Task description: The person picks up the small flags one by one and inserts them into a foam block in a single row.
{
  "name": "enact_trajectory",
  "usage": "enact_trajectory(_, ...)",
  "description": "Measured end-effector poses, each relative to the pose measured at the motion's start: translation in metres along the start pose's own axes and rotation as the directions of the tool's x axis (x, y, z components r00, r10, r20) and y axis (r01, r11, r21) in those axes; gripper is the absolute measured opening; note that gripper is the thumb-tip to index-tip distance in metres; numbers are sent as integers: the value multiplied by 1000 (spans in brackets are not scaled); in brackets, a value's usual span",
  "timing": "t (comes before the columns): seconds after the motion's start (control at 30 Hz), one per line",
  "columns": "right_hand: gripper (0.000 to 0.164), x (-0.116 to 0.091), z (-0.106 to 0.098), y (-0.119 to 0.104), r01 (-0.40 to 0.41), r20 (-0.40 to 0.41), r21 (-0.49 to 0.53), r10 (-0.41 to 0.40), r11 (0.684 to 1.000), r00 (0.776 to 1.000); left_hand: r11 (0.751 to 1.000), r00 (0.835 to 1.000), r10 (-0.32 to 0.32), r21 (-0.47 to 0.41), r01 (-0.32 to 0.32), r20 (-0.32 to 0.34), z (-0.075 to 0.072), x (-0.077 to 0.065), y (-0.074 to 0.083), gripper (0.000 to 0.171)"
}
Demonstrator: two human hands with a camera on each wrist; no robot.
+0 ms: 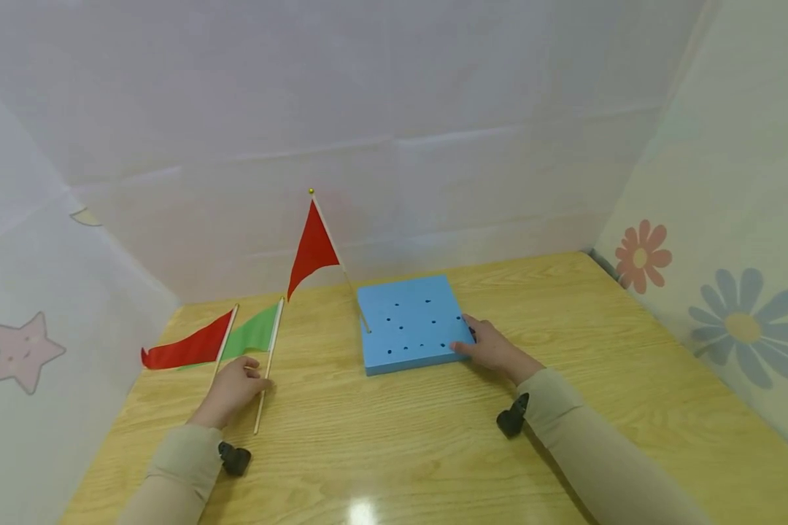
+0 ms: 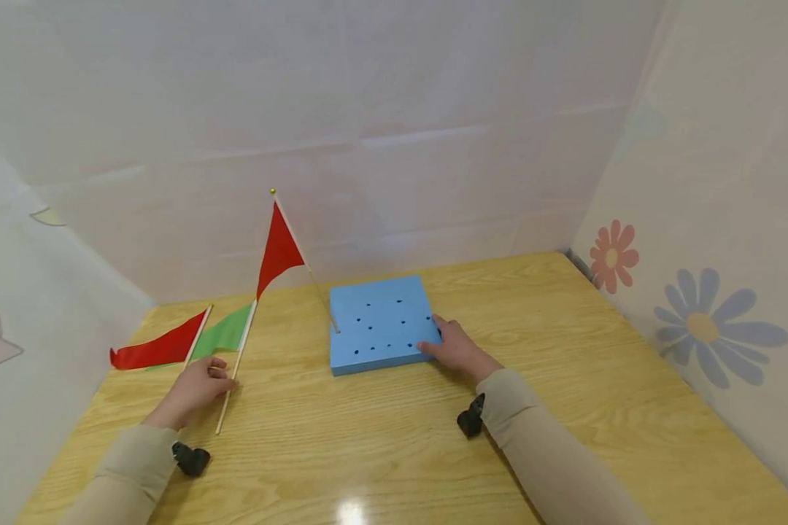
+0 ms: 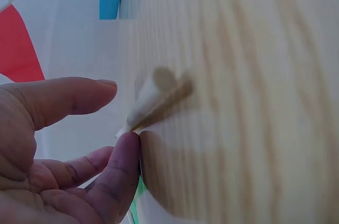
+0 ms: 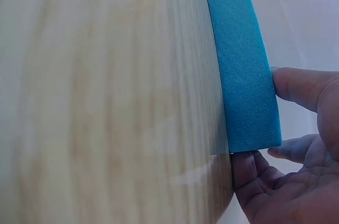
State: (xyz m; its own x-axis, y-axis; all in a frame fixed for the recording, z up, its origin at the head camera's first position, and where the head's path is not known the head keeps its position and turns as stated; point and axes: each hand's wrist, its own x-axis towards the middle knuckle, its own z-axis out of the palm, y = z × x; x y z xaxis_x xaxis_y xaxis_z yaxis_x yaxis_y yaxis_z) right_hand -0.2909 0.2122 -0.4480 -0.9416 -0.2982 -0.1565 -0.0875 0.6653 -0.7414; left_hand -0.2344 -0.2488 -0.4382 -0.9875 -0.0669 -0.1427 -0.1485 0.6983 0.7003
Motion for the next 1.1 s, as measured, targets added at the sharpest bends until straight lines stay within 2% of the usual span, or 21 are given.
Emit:
enact_trajectory(0.33,83,1,-5,-2,3,-5,-2,-3,1000,1000,989,999,31,145,-29,-14,-2,5,8,47)
enact_trajectory(0.5,86,-1,-7,-1,20,-8,5,-20,1000,1000,986,999,49,159,-47,-11,-2,8,8,46)
enact_trajectory(0.63,82,-1,-3,2,2,-14,7,-2,1000,1000,993,998,56,109,-53,-21,0,9,7,44)
enact_trajectory(0.83,79,-1,3,6,-24,-13,25,24,999,1000,1000,999,7,-12,-8,-31,3,6,1,36)
enact_trajectory(0.97,79,0,4,7,-20,-12,35,21,999,1000,996,999,-32,-87,29,-28,5,3,-4,34)
enact_trajectory(1.1,79,1,4,5,-8,-18,35,8,999,1000,984,999,-45,-175,40,-21,5,0,-4,34)
